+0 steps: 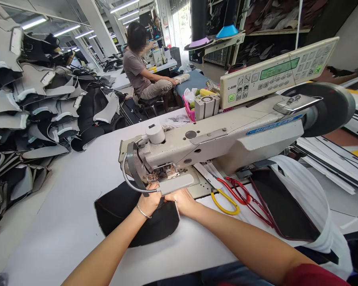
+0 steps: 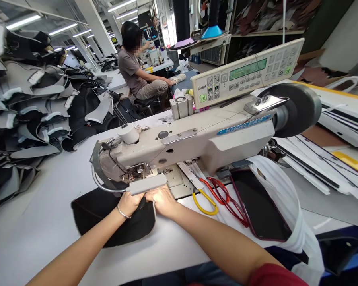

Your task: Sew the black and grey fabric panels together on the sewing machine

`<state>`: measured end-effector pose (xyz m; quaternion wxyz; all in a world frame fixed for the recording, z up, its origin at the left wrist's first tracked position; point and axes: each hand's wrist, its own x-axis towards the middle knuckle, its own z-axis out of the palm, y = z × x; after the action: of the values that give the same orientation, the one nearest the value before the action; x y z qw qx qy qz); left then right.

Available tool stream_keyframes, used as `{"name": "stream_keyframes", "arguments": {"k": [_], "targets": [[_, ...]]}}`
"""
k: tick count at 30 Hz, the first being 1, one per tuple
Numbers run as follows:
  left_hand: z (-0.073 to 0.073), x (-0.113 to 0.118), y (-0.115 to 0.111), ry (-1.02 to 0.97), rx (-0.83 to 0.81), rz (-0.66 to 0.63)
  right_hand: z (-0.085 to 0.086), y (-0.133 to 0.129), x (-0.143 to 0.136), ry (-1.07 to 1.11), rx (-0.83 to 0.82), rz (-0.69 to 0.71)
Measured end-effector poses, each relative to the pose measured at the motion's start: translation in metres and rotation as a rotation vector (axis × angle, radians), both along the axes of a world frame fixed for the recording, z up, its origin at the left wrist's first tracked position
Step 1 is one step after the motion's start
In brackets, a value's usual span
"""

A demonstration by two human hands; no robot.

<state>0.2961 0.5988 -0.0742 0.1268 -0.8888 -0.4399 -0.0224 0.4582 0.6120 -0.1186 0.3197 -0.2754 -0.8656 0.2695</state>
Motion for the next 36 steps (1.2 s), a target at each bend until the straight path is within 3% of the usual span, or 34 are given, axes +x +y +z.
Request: {"name": "stream_keyframes", "arguments": {"k": [3, 8, 11, 16, 24, 36], "targets": [[0.000, -0.004, 0.001, -0.012, 0.005, -0.035, 0.007, 0.001, 0.003, -0.030, -0.002, 0.039], [0.008, -0.021, 0.008, -0.057, 0.026, -0.094, 0.017, 0.006, 0.016, 0.035, -0.053, 0.469], [0.015, -0.027, 0.015, -0.113, 0.030, -0.058, 0.012, 0.003, 0.014, 0.008, -0.058, 0.552], [0.020, -0.026, 0.021, -0.109, -0.033, -0.117, 0.005, -0.014, -0.007, -0.191, 0.016, 0.440], [-0.001, -0.017, 0.006, -0.070, -0.012, -0.023, 0.005, -0.037, -0.062, -0.357, 0.238, 0.119], [-0.009, -0.021, 0.008, -0.116, -0.173, 0.148, 0.000, -0.032, -0.108, -0.457, 0.038, -0.043]]}}
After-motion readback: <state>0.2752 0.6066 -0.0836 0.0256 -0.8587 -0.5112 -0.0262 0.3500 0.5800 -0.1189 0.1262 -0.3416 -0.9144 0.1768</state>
